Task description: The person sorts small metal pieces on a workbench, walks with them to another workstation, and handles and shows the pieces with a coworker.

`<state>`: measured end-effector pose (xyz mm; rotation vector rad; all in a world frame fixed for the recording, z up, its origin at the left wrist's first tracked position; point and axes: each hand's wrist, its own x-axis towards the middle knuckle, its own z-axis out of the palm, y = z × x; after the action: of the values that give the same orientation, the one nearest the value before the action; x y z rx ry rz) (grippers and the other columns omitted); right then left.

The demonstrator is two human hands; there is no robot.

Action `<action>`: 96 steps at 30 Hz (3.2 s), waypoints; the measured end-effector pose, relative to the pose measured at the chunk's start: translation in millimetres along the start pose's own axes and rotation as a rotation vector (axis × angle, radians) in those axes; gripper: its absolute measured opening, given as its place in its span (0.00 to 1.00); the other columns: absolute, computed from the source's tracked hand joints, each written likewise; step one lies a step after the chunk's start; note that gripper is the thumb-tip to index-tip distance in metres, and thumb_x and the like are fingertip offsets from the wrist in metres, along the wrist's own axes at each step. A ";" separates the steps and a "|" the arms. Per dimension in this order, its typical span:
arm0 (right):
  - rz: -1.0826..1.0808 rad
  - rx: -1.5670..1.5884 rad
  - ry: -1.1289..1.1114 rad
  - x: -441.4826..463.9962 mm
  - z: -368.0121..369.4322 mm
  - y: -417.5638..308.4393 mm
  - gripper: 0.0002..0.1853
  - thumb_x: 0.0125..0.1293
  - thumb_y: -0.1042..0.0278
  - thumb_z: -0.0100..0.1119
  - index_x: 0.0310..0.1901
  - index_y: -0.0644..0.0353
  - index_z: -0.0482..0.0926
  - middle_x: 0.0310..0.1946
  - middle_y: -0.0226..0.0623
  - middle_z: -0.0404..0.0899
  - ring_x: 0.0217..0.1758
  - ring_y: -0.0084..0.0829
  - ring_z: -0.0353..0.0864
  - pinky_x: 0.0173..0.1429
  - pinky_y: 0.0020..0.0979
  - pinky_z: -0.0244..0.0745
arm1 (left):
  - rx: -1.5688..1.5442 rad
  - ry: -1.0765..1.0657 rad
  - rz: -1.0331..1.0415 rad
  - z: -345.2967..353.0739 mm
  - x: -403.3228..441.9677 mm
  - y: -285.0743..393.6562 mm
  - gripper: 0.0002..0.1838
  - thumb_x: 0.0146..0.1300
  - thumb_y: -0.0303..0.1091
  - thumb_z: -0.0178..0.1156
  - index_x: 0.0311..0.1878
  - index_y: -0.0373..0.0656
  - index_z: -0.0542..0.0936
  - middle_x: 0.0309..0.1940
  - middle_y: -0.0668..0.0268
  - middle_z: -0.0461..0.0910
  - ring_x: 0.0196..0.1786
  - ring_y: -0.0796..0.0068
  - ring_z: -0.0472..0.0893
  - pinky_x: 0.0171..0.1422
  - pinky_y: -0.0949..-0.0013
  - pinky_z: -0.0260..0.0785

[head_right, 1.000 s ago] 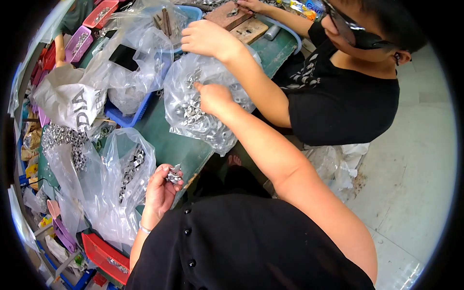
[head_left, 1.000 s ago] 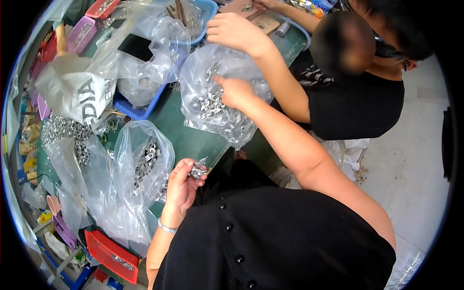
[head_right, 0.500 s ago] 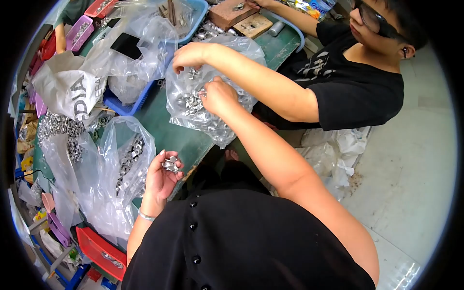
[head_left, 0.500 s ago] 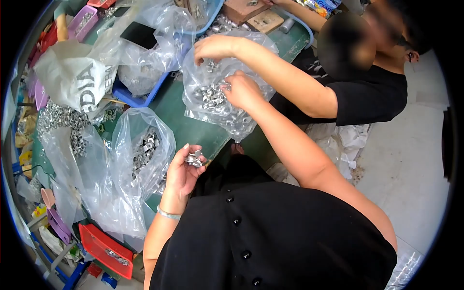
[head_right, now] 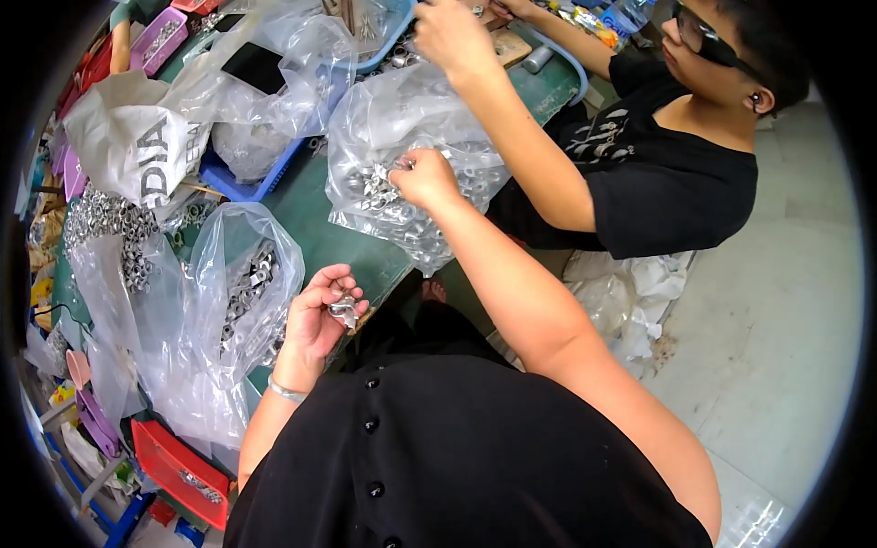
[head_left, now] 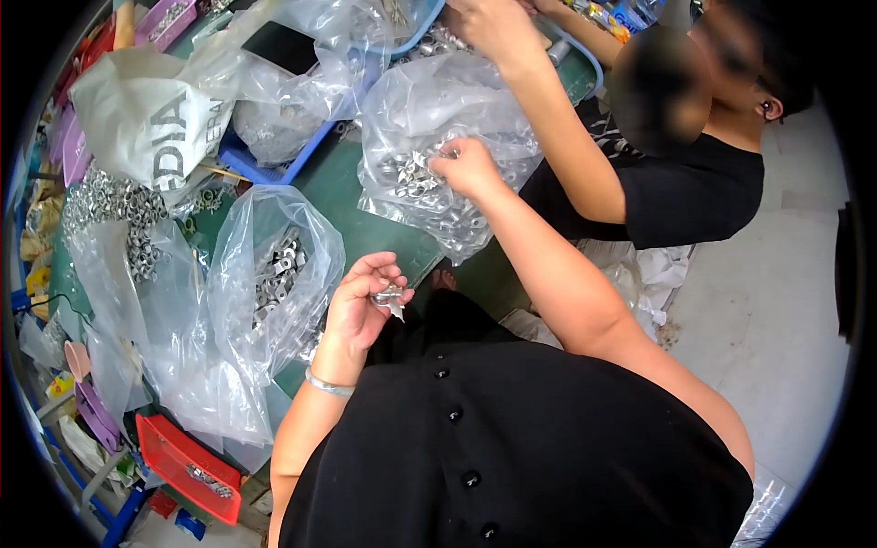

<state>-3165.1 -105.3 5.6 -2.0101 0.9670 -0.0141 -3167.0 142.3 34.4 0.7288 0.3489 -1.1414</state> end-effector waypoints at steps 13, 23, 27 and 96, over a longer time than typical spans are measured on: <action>-0.073 0.751 -0.023 -36.9 -25.7 -11.7 0.10 0.53 0.71 0.63 0.35 0.64 0.76 0.27 0.28 0.75 0.25 0.17 0.69 0.29 0.22 0.64 | 0.190 0.029 0.010 27.5 35.0 3.6 0.13 0.61 0.34 0.54 0.46 0.40 0.72 0.25 0.68 0.73 0.25 0.77 0.74 0.27 0.72 0.71; 0.143 1.488 -0.611 -98.0 -58.9 -52.4 0.09 0.58 0.73 0.56 0.41 0.62 0.73 0.33 0.34 0.77 0.29 0.26 0.75 0.29 0.25 0.69 | 0.401 -0.053 0.435 100.5 -7.8 15.0 0.15 0.57 0.27 0.59 0.48 0.38 0.72 0.36 0.66 0.76 0.28 0.79 0.75 0.33 0.74 0.71; 0.086 1.464 -0.779 -114.0 -61.2 -69.9 0.09 0.59 0.72 0.56 0.41 0.59 0.73 0.33 0.33 0.76 0.29 0.25 0.73 0.32 0.26 0.68 | 0.461 0.072 0.659 117.7 -41.1 10.4 0.11 0.57 0.27 0.60 0.44 0.38 0.74 0.34 0.67 0.77 0.29 0.80 0.75 0.33 0.75 0.70; -0.287 0.661 -1.293 -269.9 39.1 -184.4 0.08 0.62 0.64 0.54 0.37 0.60 0.73 0.26 0.31 0.77 0.21 0.16 0.71 0.23 0.18 0.64 | 0.094 0.234 0.854 -5.1 -286.9 -2.2 0.10 0.65 0.35 0.49 0.36 0.37 0.74 0.25 0.64 0.75 0.24 0.77 0.74 0.28 0.73 0.70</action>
<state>-3224.2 150.8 203.6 -1.1152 -0.1703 0.6395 -3282.3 345.1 201.6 0.9674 0.1443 -0.2657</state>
